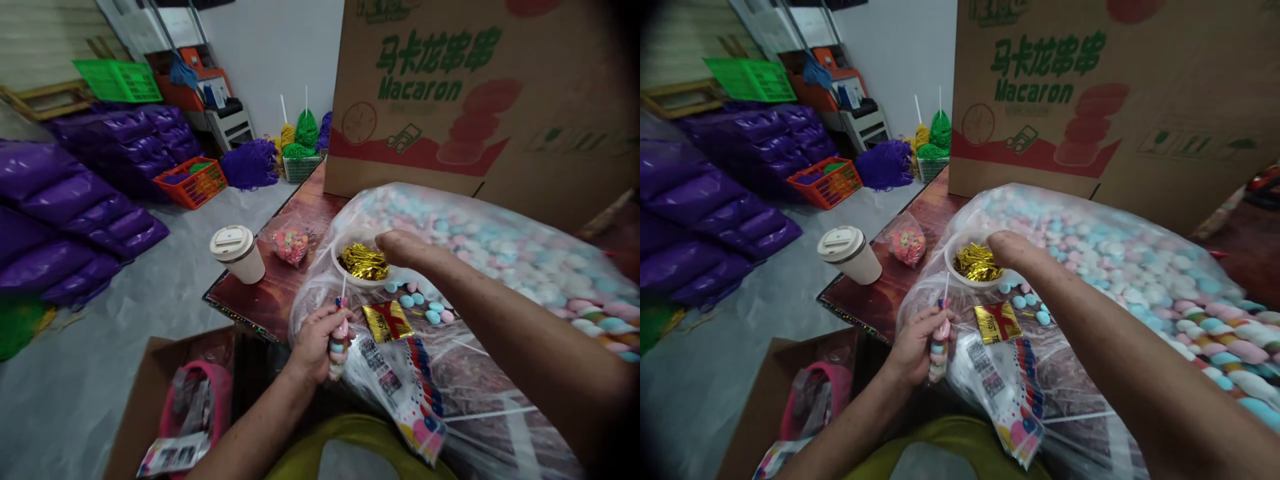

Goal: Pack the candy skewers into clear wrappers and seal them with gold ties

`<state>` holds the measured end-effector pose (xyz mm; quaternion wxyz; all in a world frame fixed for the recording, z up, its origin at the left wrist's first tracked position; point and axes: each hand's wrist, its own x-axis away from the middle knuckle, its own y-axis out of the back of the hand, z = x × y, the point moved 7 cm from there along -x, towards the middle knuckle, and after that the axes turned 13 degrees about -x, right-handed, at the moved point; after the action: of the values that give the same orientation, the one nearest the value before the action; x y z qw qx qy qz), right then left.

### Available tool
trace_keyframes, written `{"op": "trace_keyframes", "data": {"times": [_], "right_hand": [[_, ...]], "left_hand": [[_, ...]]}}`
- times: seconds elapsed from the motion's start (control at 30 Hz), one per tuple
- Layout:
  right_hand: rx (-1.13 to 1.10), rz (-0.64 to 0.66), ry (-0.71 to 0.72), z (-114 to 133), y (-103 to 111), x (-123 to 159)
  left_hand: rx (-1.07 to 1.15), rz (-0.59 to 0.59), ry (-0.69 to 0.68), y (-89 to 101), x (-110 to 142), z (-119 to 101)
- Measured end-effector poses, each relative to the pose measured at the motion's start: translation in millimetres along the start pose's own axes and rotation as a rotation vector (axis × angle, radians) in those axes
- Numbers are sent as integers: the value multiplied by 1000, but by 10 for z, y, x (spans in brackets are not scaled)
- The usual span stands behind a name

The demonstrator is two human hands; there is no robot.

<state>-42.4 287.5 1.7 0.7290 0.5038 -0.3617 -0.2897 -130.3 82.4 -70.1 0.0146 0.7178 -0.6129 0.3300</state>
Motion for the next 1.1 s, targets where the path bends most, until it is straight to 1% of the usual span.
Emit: {"op": "trace_keyframes", "data": {"times": [0.07, 0.13, 0.23, 0.3, 0.37, 0.43, 0.5, 0.57, 0.6, 0.67, 0.7, 0.77, 0.8, 0.83, 0.9, 0.97, 1.03, 1.1], "right_hand": [[-88, -59, -36, -2, 104, 210], [-207, -113, -39, -9, 136, 475], [-381, -186, -14, -38, 64, 838], [-464, -267, -8, -74, 4, 946], [-524, -362, -7, -106, -32, 900], [-568, -427, 5, -116, -38, 729], [-600, -459, 23, -102, -9, 524], [-624, -485, 44, -73, 45, 399], [-637, -501, 55, -56, 73, 394], [-670, -519, 82, -12, 107, 514], [-682, -514, 99, 20, 104, 633], [-775, -433, 147, 113, 30, 935], [-867, -366, 176, 172, -37, 1098], [-1028, -279, 201, 232, -125, 1251], [-1287, -176, 196, 315, -294, 1502], [-1432, -159, 154, 338, -443, 1636], [-1503, -169, 118, 321, -567, 1672], [-1556, -159, 101, 297, -666, 1668]], "left_hand": [[-17, 7, -13, -61, 19, -13], [-21, -5, -40, -130, 27, -44], [-18, -15, -109, -304, -31, -136], [-3, 5, -142, -453, -114, -210], [23, 21, -126, -565, -200, -254], [45, 2, -104, -583, -248, -276], [52, -24, -107, -518, -247, -285], [55, -50, -125, -409, -215, -282], [51, -63, -130, -355, -197, -276], [36, -97, -145, -273, -171, -273], [22, -109, -150, -258, -167, -275], [-17, -109, -152, -289, -174, -270], [-48, -94, -145, -333, -180, -255], [-89, -79, -137, -385, -184, -231], [-192, -56, -117, -493, -175, -160], [-284, -31, -96, -588, -139, -76], [-351, -7, -69, -652, -78, -4], [-426, 0, -39, -668, 1, 34]]}}
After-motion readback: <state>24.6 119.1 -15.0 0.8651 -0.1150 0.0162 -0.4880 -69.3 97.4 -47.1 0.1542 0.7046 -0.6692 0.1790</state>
